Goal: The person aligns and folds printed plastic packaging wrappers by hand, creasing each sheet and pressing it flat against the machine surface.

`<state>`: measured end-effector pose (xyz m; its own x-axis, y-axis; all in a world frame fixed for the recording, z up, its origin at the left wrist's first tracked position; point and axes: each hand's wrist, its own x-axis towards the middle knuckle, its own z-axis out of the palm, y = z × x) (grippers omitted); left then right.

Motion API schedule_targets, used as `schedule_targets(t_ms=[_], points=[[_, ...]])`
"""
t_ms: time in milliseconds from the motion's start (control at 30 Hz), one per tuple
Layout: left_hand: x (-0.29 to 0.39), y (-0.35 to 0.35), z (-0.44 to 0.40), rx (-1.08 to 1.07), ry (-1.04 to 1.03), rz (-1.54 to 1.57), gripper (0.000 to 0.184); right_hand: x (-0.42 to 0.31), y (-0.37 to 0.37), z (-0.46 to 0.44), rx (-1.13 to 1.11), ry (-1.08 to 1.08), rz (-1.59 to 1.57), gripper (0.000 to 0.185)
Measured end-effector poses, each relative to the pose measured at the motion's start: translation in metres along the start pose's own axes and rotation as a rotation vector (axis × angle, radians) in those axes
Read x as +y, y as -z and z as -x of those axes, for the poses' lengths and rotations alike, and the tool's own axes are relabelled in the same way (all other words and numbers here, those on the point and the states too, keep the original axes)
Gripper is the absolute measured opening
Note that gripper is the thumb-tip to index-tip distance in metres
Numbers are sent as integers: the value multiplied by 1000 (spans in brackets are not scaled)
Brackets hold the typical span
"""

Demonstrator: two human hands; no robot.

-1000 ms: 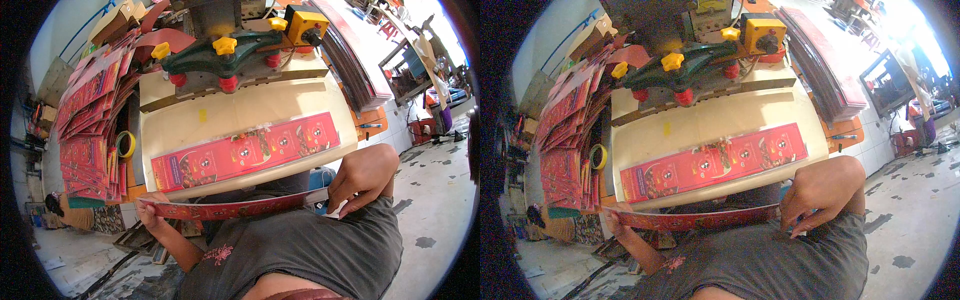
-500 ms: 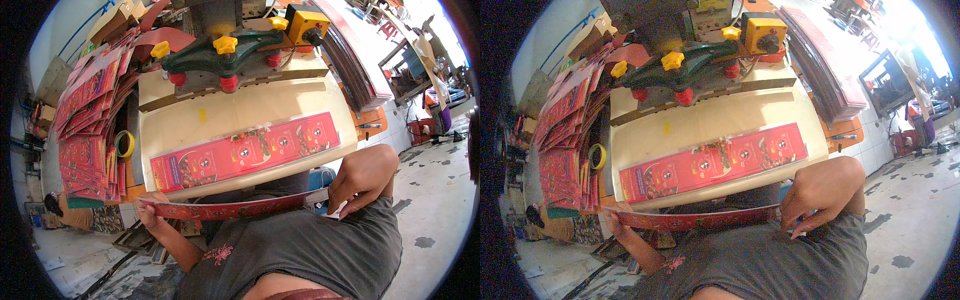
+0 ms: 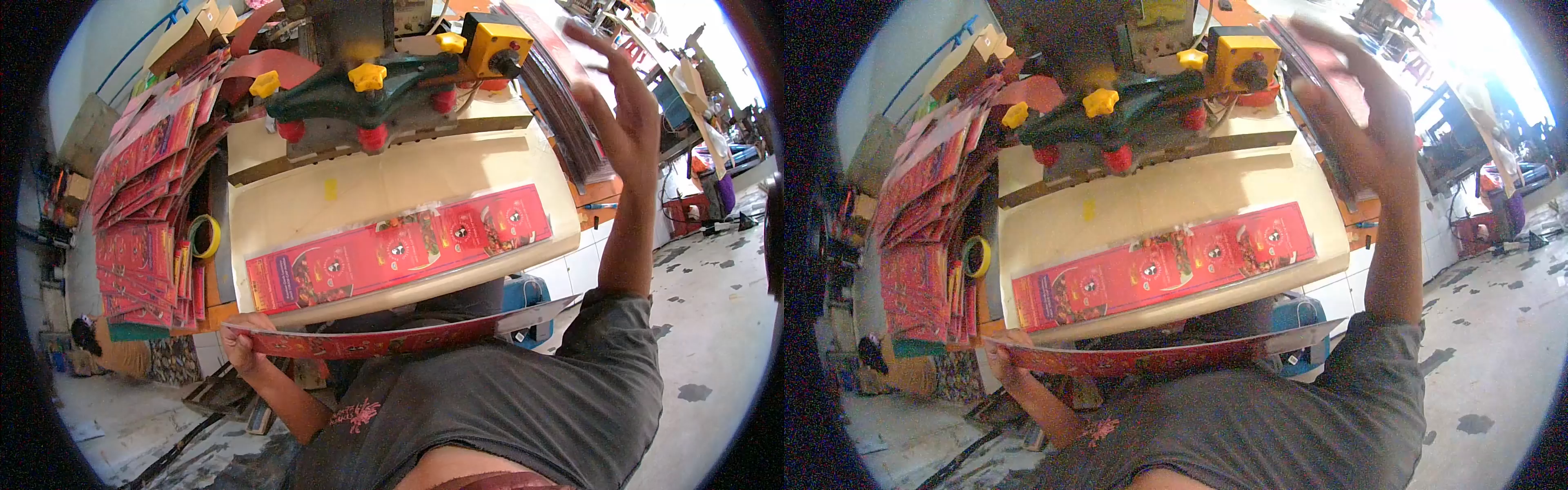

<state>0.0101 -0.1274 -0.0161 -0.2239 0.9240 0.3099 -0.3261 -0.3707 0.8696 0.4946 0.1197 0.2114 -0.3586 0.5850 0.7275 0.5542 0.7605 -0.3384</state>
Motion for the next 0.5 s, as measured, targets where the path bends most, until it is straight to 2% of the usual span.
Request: schedule_targets(t_ms=[33, 67, 133, 167, 233, 300, 367, 400, 433, 500], points=[[0, 1, 0, -16, 1, -4, 41, 14, -6, -10, 122, 94, 138, 60], [1, 1, 0, -31, 1, -8, 42, 24, -13, -17, 123, 99, 137, 60], [4, -2, 0, -26, 0, -25, 43, 39, -28, -25, 233, 190, 275, 72], [5, -3, 0, -24, 4, -42, 44, 42, -33, -23, 50, 135, 238, 75], [7, -1, 2, -21, 4, -51, 44, 53, -37, -27, -322, 264, 408, 75], [7, 1, 6, -16, 8, -57, 45, 51, -37, -31, -317, 260, 451, 74], [5, 4, 9, 2, -6, -40, 45, 41, -45, -33, 147, 232, 318, 74], [5, 4, 10, 2, -4, -41, 45, 30, -48, -36, 138, 262, 310, 72], [4, 4, 9, 11, -1, -39, 44, 45, -46, -30, -136, 155, 285, 72], [4, 6, 5, 8, 3, -35, 44, 51, -44, -32, -284, 254, 474, 71]])
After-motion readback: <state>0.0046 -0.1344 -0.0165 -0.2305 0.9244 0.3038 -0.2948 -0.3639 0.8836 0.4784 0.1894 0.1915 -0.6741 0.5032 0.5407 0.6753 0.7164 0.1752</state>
